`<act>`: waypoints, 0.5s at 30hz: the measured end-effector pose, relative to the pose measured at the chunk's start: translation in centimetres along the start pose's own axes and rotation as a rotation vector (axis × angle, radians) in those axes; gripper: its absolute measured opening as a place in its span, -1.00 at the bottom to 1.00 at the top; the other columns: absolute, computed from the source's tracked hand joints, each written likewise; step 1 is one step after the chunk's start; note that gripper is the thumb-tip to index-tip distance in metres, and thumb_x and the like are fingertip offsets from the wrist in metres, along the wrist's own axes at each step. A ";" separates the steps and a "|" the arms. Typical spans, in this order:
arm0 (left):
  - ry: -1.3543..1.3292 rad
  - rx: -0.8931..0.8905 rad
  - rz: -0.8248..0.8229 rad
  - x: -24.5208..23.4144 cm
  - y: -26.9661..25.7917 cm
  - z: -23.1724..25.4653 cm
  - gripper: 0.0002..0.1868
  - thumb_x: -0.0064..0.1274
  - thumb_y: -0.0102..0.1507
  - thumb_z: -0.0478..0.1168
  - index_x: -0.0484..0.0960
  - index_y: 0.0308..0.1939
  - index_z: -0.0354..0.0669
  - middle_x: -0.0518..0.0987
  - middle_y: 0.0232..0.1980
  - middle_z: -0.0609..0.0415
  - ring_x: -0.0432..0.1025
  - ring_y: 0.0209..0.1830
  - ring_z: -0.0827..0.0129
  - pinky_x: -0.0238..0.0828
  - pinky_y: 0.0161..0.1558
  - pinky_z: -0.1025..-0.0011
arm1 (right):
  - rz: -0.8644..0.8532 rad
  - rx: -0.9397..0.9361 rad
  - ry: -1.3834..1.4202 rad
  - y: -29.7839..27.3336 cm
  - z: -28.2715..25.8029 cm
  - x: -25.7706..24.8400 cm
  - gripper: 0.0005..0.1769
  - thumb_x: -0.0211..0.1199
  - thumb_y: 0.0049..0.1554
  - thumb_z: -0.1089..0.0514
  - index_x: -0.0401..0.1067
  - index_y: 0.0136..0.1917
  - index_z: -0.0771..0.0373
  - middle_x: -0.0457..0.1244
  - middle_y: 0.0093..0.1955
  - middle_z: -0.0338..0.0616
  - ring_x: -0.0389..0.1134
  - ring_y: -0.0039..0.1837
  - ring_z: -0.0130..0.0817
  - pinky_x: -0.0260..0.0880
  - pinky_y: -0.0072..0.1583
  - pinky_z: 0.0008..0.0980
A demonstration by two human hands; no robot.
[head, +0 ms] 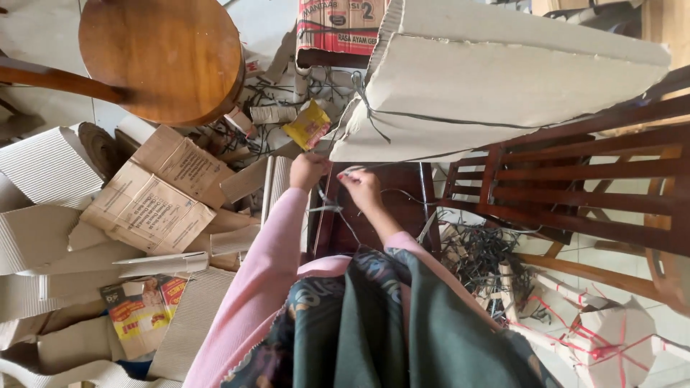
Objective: The person ties a piece of cardboard to a wooden chair using a black string. They wrap the string around the cardboard and chair, tie knots to secure it, and use scissors to cut the excess string. The person then picks up a cardboard box from the floor.
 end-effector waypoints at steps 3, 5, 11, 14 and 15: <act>-0.026 -0.030 -0.051 -2.4 -3.9 -0.6 -0.75 -0.01 0.10 -0.11 0.79 -0.31 0.27 0.70 -0.43 0.31 0.63 -0.17 0.32 0.54 0.02 0.25 | 0.142 0.066 -0.105 2.3 4.8 -0.9 -0.74 0.52 -0.02 -0.14 0.65 -0.24 0.05 0.38 -0.25 -0.10 0.44 -0.08 -0.14 0.46 0.03 -0.27; 0.057 0.011 -0.124 -1.4 -5.4 -1.7 -0.75 0.03 0.15 -0.12 0.79 -0.18 0.21 0.74 -0.30 0.18 0.61 -0.05 0.16 0.52 0.08 0.14 | 0.113 0.252 0.088 3.5 8.9 -0.6 -0.77 0.44 0.10 -0.08 0.64 -0.19 0.09 0.37 -0.42 -0.21 0.42 -0.36 -0.44 0.46 -0.25 -0.47; -0.026 -0.086 -0.214 -1.5 -12.7 -2.3 -0.66 0.01 0.19 -0.18 0.74 0.01 0.02 0.76 -0.26 0.13 0.62 0.00 0.25 0.48 0.17 0.15 | -0.030 0.646 0.905 3.0 8.4 2.8 -0.74 0.37 0.20 0.15 0.49 0.11 0.30 0.41 -0.13 -0.09 0.47 -0.16 -0.42 0.59 0.06 -0.47; -0.190 -0.124 -0.277 2.0 -13.2 -4.6 -0.68 -0.01 0.26 -0.22 0.73 0.05 -0.04 0.75 -0.34 0.23 0.65 -0.21 0.52 0.48 0.09 0.37 | -0.078 0.647 0.880 3.5 11.0 4.8 -0.72 0.42 0.18 0.12 0.50 0.11 0.28 0.43 -0.08 -0.04 0.47 -0.15 -0.42 0.61 0.06 -0.39; -0.191 -0.123 -0.276 2.4 -13.2 -4.5 -0.68 -0.01 0.26 -0.22 0.73 0.05 -0.04 0.75 -0.34 0.23 0.65 -0.21 0.52 0.48 0.09 0.37 | -0.078 0.645 0.880 3.3 10.4 4.5 -0.72 0.42 0.18 0.12 0.50 0.11 0.28 0.43 -0.08 -0.04 0.47 -0.15 -0.42 0.61 0.06 -0.39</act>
Point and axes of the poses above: each hand's wrist, its own y-axis towards the middle knuckle, its own x-axis out of the palm, z = x × y, the point moved 9 cm from there along y, towards the middle knuckle
